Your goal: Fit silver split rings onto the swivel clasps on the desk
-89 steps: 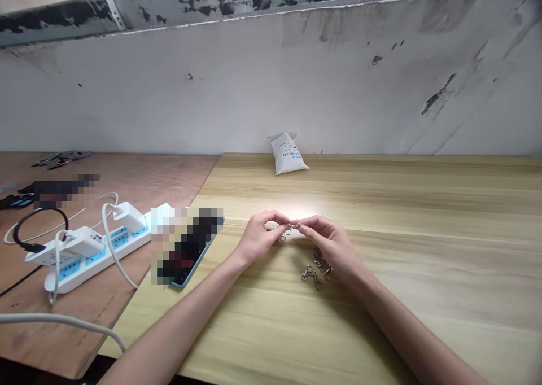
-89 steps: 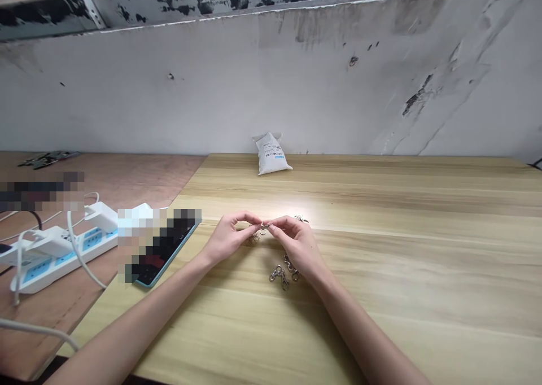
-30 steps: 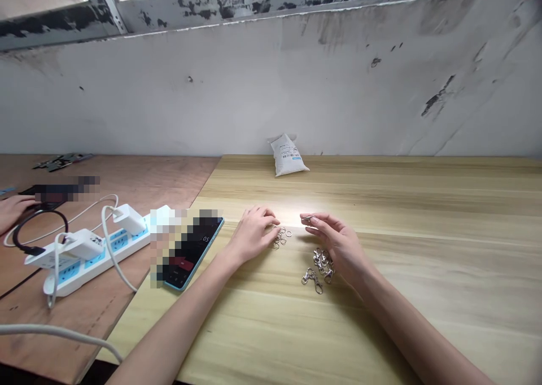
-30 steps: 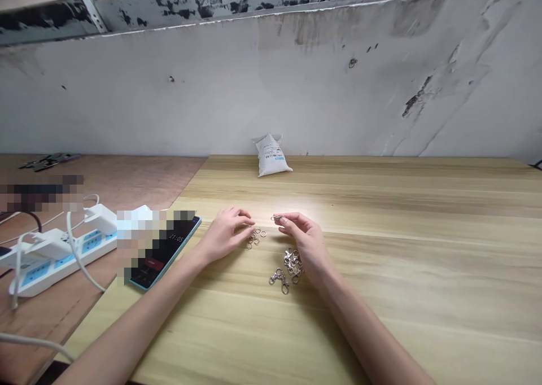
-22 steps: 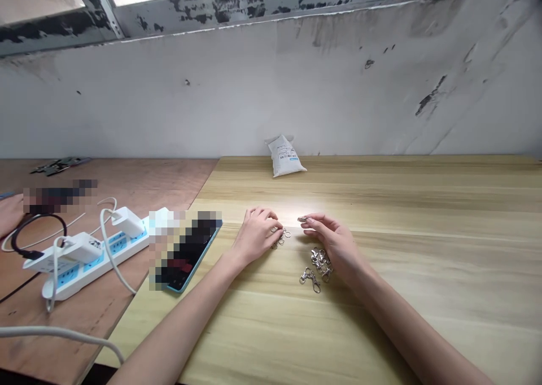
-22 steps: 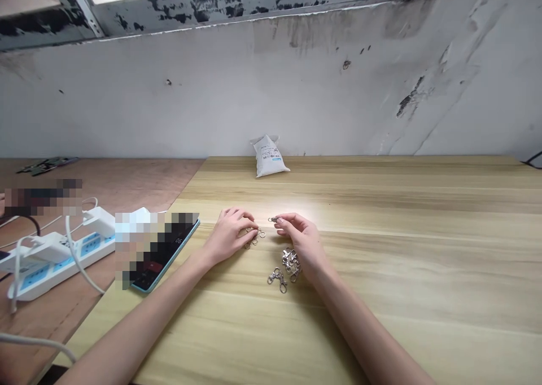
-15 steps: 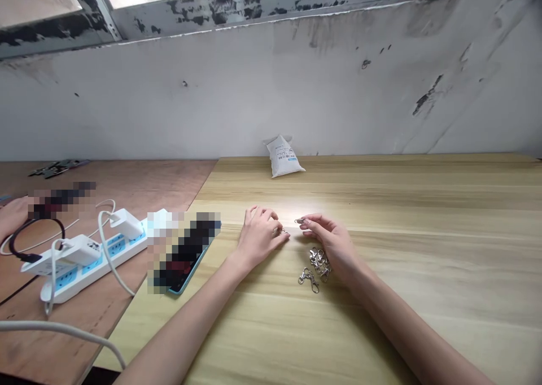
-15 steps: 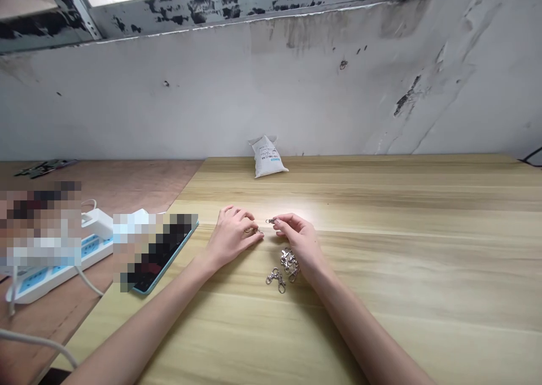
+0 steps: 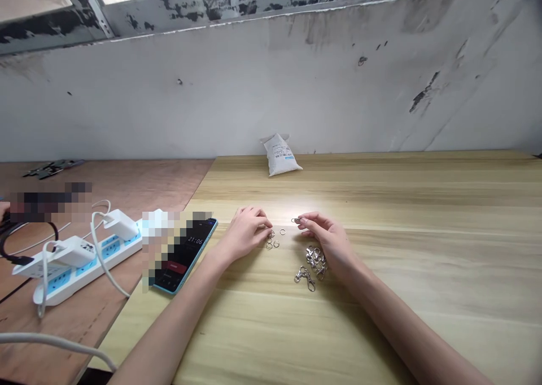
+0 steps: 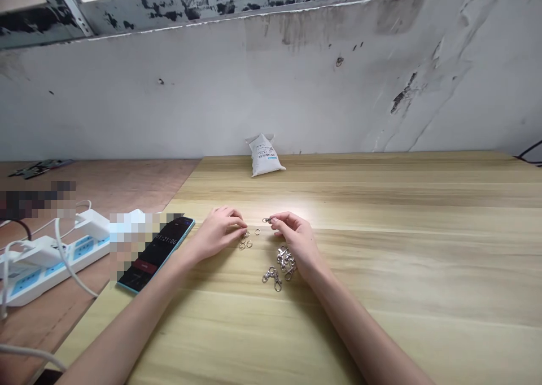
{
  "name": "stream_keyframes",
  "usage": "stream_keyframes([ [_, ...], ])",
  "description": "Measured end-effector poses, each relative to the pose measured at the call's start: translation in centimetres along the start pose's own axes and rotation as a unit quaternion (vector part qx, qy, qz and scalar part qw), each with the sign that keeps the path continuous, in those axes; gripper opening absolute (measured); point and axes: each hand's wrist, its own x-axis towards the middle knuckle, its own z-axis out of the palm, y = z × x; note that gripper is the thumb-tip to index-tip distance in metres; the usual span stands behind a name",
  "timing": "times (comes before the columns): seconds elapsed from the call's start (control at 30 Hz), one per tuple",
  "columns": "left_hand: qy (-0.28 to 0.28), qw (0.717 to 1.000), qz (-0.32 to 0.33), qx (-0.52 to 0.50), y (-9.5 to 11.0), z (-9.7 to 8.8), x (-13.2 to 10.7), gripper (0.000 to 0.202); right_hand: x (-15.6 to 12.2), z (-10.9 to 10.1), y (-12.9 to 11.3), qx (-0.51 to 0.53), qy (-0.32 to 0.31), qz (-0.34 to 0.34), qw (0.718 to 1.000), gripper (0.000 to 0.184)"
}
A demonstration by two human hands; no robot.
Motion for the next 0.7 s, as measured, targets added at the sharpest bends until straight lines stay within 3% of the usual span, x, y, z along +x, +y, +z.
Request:
stream_keyframes([
  [0.17,-0.014,0.997,0.058,0.048,-1.0,-0.6,-0.3,0.017,0.0,0.0,0.0,-0.002,-0.004,0.004,1.000,0.024],
  [0.4,-0.015,0.989,0.120,0.083,0.1,0.1,0.3,0.019,-0.1,0.0,0.0,-0.011,-0.004,0.002,1.000,0.026],
  [0.7,0.021,0.993,0.102,0.059,-0.4,1.2,0.4,0.012,0.0,-0.1,0.0,-0.077,-0.026,-0.032,0.996,0.027],
])
